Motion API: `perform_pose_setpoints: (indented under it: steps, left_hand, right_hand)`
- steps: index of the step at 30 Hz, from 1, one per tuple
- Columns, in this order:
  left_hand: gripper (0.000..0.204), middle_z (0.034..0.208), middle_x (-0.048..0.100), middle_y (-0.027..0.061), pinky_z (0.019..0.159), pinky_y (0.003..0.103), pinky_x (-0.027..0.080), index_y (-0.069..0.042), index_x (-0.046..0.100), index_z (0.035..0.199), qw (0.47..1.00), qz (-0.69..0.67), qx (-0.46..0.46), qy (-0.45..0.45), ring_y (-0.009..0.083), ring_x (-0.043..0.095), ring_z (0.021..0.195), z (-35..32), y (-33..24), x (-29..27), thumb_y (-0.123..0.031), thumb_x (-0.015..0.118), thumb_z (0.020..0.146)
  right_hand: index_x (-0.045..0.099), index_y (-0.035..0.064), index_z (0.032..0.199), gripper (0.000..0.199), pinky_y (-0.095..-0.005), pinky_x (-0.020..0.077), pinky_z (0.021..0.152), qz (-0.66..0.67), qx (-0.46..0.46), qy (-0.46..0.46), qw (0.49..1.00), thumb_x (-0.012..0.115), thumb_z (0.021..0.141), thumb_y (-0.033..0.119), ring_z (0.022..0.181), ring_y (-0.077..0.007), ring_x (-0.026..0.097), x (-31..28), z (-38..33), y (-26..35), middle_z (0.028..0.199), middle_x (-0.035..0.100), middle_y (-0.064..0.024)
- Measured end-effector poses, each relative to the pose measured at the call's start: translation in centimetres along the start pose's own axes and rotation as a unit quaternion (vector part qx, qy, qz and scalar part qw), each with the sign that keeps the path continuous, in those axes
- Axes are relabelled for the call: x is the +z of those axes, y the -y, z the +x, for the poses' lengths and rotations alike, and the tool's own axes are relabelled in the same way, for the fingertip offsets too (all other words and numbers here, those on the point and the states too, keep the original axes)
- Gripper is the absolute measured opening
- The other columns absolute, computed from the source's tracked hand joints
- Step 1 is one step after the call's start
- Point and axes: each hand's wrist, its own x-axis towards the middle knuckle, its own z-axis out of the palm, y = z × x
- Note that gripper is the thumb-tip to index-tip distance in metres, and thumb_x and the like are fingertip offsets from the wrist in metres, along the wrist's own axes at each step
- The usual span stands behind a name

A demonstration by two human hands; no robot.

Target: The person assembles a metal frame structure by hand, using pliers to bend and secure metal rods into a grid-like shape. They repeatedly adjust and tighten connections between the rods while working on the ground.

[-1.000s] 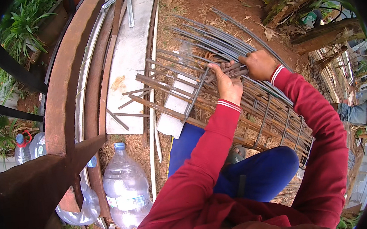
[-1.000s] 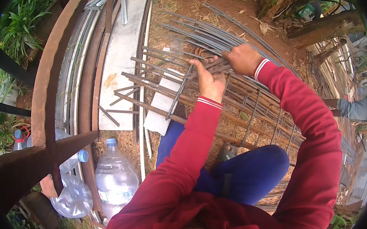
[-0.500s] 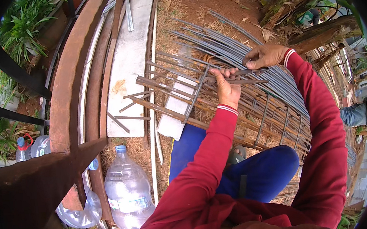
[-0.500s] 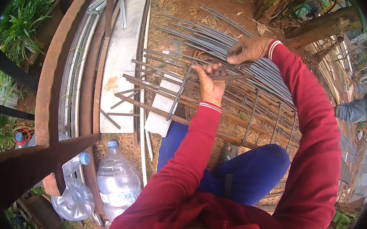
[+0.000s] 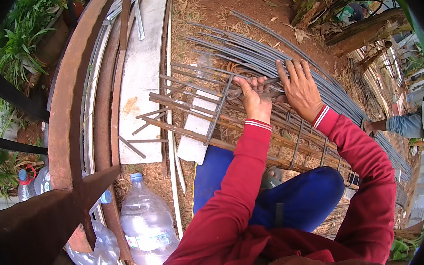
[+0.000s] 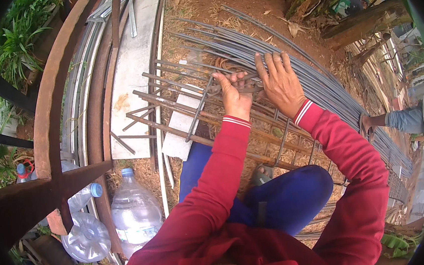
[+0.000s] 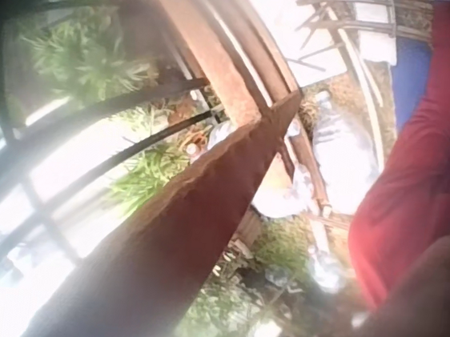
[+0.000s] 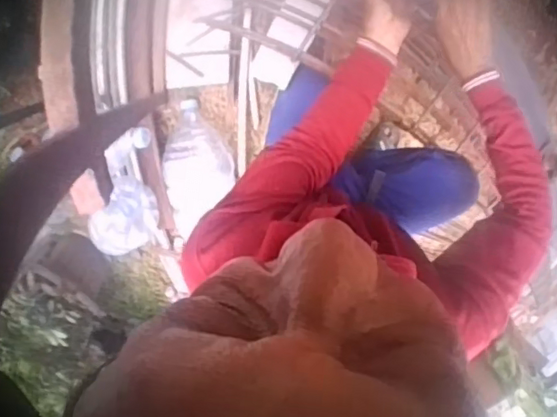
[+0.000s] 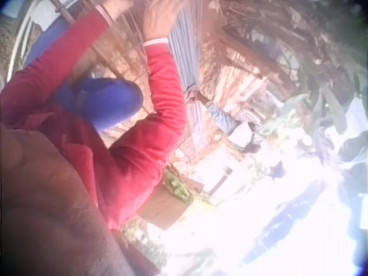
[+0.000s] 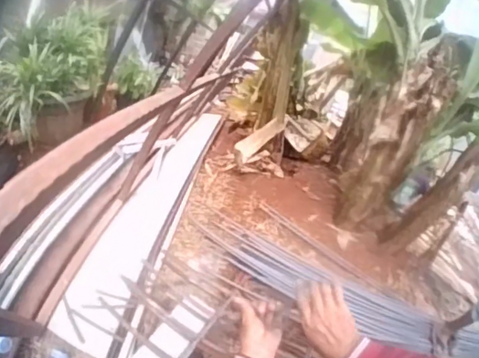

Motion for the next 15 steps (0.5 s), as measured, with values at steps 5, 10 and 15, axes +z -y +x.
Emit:
perform_pose_setpoints:
  steps: [5, 10, 15]
  left_hand:
    - [0.053, 0.074, 0.052, -0.0005, 0.085, 0.034, 0.045, -0.013, 0.048, 0.080, 1.000, -0.018, -0.021, -0.005, 0.0168, 0.056, 0.082, 0.5, -0.1, 0.7, -0.065, 0.057, 0.088]
    - [0.049, 0.083, 0.054, -0.0002, 0.084, 0.033, 0.045, -0.013, 0.052, 0.093, 0.994, -0.021, -0.038, -0.096, 0.0160, 0.056, 0.087, 0.7, -0.3, 1.3, -0.061, 0.059, 0.090]
    - [0.045, 0.092, 0.056, 0.0011, 0.089, 0.034, 0.048, -0.012, 0.051, 0.104, 1.000, -0.005, 0.006, 0.001, 0.0169, 0.058, 0.094, 0.0, -0.3, 0.3, -0.051, 0.068, 0.089]
  right_hand:
    - [0.048, -0.0013, 0.133, 0.051, -0.0447, 0.0350, 0.108, -0.065, -0.060, 0.007, 0.996, 0.054, 0.087, 0.018, 0.114, -0.0303, 0.053, 2.3, 0.2, -0.7, 0.113, 0.057, -0.0157]
    - [0.058, 0.0033, 0.104, 0.027, -0.0396, 0.0471, 0.087, 0.082, -0.088, 0.010, 0.993, 0.062, 0.080, 0.016, 0.090, -0.0268, 0.060, 5.7, 1.8, -1.7, 0.091, 0.060, -0.0108]
    - [0.061, 0.0028, 0.095, 0.022, -0.0443, 0.0533, 0.070, 0.168, -0.120, 0.025, 0.978, 0.065, 0.080, 0.018, 0.076, -0.0324, 0.067, 5.8, 2.7, -2.9, 0.081, 0.065, -0.0130]
